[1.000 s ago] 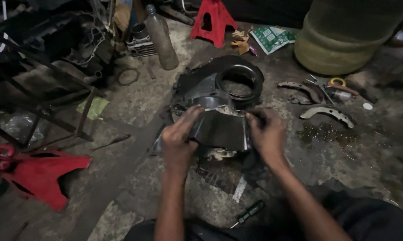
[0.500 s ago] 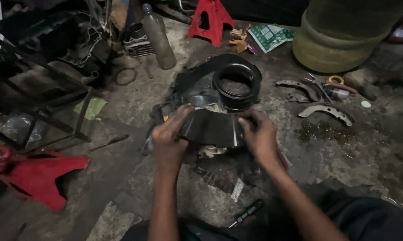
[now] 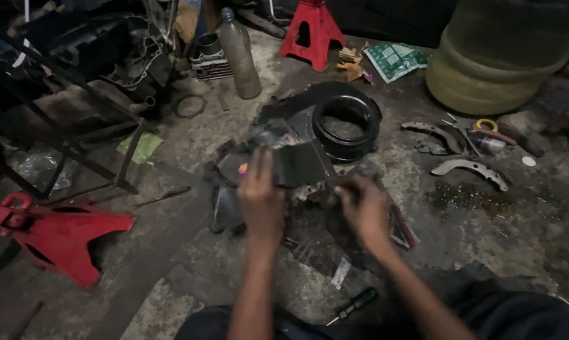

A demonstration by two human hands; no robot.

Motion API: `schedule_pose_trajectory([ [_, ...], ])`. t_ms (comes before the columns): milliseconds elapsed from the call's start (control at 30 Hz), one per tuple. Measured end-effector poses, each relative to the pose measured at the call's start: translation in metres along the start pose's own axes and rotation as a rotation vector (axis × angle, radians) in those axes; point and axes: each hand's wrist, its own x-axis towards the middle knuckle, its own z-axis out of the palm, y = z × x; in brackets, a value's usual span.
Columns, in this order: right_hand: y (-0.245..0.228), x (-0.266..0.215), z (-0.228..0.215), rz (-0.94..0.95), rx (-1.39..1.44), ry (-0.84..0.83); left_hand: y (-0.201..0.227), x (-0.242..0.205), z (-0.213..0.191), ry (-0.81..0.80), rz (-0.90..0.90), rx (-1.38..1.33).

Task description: The person is cleaning a black plastic engine shroud with their hands and using a screwdriver to pry off dirt and debris from its surface.

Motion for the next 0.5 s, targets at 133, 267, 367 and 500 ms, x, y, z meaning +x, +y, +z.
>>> schedule_pose_trajectory([
  [133,0.008,0.012,-0.008,0.134,0.094,-0.055,0.001,-0.035,0.047,-0.196,-0.091,-0.019],
  [267,0.017,0.011,0.002,0.173,0.188,-0.102,0.011,-0.052,0.076,-0.15,-0.2,-0.14],
  [367,0.022,0.009,0.003,0.204,0.138,-0.122,0.004,-0.045,0.068,-0.385,-0.433,-0.333],
  [500,0.016,0.008,0.001,0.213,0.061,-0.104,-0.033,-0.019,0.059,-0.427,-0.629,-0.246],
])
